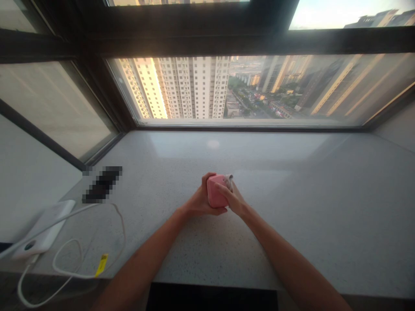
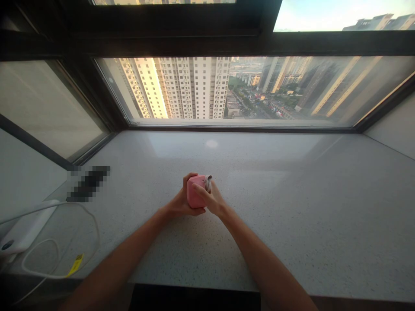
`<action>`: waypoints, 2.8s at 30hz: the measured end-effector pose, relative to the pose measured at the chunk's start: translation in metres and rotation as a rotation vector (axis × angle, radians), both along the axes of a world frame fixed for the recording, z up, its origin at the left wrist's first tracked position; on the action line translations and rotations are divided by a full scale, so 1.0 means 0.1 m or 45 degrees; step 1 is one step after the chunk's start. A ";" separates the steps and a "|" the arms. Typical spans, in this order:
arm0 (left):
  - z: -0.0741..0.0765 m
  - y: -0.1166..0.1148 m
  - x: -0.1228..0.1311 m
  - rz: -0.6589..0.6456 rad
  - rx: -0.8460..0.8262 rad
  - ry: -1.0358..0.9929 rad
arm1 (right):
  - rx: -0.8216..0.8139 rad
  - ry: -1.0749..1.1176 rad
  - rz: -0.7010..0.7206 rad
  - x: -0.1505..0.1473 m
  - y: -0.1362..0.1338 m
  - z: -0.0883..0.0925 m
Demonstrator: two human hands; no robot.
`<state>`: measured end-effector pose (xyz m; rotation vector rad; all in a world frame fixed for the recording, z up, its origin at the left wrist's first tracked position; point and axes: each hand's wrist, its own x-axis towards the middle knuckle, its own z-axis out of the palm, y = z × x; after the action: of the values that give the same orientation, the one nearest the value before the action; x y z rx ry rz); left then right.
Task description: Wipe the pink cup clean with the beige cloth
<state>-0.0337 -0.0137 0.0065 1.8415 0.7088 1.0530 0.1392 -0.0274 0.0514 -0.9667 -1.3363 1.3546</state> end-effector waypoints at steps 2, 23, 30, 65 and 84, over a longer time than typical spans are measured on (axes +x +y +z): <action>0.03 -0.01 0.01 -0.037 -0.047 -0.058 | 0.052 -0.029 -0.005 0.01 -0.01 0.01; -0.03 0.03 0.00 -0.044 0.083 0.029 | 0.166 -0.130 -0.050 0.00 0.03 -0.09; -0.03 0.04 0.00 -0.024 0.070 0.068 | 0.128 -0.106 -0.057 0.00 0.05 -0.11; -0.07 0.05 0.00 -0.001 0.059 0.086 | 0.180 -0.112 -0.016 0.01 0.09 -0.10; -0.02 0.12 0.04 0.092 0.685 0.220 | -0.435 0.521 -0.121 0.08 0.17 0.04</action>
<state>-0.0301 -0.0013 0.0041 2.4046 0.6336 1.2249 0.1475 -0.0106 0.0559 -0.8985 -0.7583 1.6335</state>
